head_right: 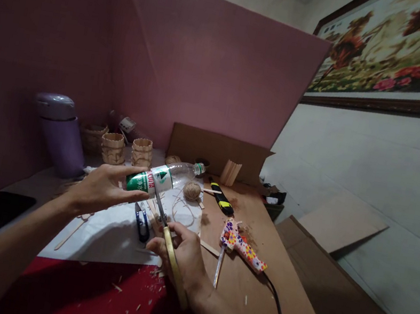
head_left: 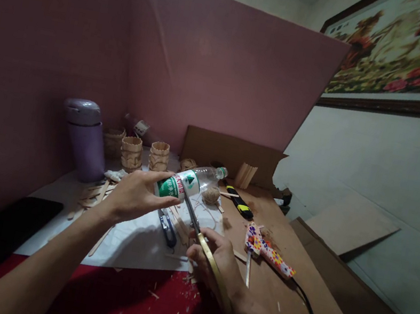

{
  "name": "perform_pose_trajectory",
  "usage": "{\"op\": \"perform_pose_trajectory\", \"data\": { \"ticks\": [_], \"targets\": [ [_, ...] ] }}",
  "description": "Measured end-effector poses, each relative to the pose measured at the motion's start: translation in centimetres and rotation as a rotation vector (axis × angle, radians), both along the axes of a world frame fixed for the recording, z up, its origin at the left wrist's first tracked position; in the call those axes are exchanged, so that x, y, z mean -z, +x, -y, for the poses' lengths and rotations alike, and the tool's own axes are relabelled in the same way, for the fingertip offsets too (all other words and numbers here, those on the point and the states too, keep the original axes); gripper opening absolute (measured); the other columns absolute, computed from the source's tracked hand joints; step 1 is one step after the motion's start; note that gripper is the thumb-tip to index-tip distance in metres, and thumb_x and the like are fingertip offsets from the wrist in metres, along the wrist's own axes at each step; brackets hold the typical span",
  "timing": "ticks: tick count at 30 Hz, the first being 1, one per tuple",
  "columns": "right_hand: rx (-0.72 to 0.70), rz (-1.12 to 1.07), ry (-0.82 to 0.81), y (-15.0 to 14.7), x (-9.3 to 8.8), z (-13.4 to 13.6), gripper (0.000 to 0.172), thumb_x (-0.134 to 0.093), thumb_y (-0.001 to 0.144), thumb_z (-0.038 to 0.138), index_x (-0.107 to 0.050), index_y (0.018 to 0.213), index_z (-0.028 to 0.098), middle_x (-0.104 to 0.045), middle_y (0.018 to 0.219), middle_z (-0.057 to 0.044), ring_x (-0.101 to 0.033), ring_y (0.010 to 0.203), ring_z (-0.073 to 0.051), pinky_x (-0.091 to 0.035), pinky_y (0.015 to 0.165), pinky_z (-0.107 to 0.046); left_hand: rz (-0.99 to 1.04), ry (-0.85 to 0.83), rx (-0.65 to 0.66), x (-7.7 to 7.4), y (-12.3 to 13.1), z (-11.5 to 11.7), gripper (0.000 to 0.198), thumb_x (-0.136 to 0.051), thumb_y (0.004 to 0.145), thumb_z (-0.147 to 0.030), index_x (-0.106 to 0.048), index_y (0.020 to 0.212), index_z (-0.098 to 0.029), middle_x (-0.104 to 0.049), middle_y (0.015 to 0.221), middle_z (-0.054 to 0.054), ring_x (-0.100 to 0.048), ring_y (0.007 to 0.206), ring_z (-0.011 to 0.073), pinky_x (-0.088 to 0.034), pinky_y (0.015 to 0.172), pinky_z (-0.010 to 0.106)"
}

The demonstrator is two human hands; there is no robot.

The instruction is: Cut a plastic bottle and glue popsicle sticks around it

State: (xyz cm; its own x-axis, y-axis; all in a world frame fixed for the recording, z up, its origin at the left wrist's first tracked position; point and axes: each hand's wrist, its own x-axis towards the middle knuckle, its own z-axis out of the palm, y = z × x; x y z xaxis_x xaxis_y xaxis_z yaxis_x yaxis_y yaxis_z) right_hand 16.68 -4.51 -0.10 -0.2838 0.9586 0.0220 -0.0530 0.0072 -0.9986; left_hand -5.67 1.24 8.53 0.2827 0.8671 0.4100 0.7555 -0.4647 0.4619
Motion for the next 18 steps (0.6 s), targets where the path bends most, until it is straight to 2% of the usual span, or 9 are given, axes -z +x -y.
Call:
{"op": "perform_pose_trajectory", "data": {
  "ticks": [5,8,11,18],
  "targets": [
    [0.000,0.024,0.046,0.0,-0.6,0.2,0.064,-0.075,0.063,0.072,-0.054,0.089,0.018,-0.040,0.056,0.009,-0.032,0.042,-0.005,-0.025,0.039,-0.020,-0.030,0.044,-0.001,0.1,-0.1,-0.1,0.065,-0.068,0.074,-0.064,-0.067,0.125,-0.023,-0.076,0.105,0.007,-0.069,0.090,0.0260,-0.051,0.077,0.035],
    [0.011,0.038,0.088,0.0,-1.1,0.3,0.070,-0.070,0.062,0.079,-0.056,0.091,0.017,-0.041,0.060,0.007,-0.033,0.047,-0.006,-0.026,0.042,-0.020,-0.085,0.076,-0.020,0.0,0.0,0.1,0.065,-0.067,0.076,-0.063,-0.065,0.128,-0.023,-0.074,0.112,0.009,-0.069,0.096,0.0281,-0.051,0.079,0.036],
    [-0.010,0.051,0.105,0.1,-1.2,0.2,0.069,-0.070,0.062,0.080,-0.056,0.088,0.017,-0.044,0.063,0.005,-0.035,0.051,-0.007,-0.026,0.044,-0.020,-0.153,0.103,-0.030,-0.1,0.2,0.4,0.066,-0.065,0.078,-0.062,-0.063,0.131,-0.023,-0.074,0.112,0.010,-0.069,0.097,0.0298,-0.050,0.080,0.037],
    [-0.030,0.061,0.075,0.2,-0.8,-0.1,0.071,-0.069,0.063,0.079,-0.058,0.095,0.016,-0.042,0.061,0.006,-0.034,0.050,-0.007,-0.024,0.044,-0.020,-0.302,0.169,-0.076,0.2,0.4,0.6,0.069,-0.061,0.081,-0.063,-0.056,0.137,-0.024,-0.071,0.121,0.010,-0.069,0.100,0.0306,-0.050,0.076,0.036]
  ]
}}
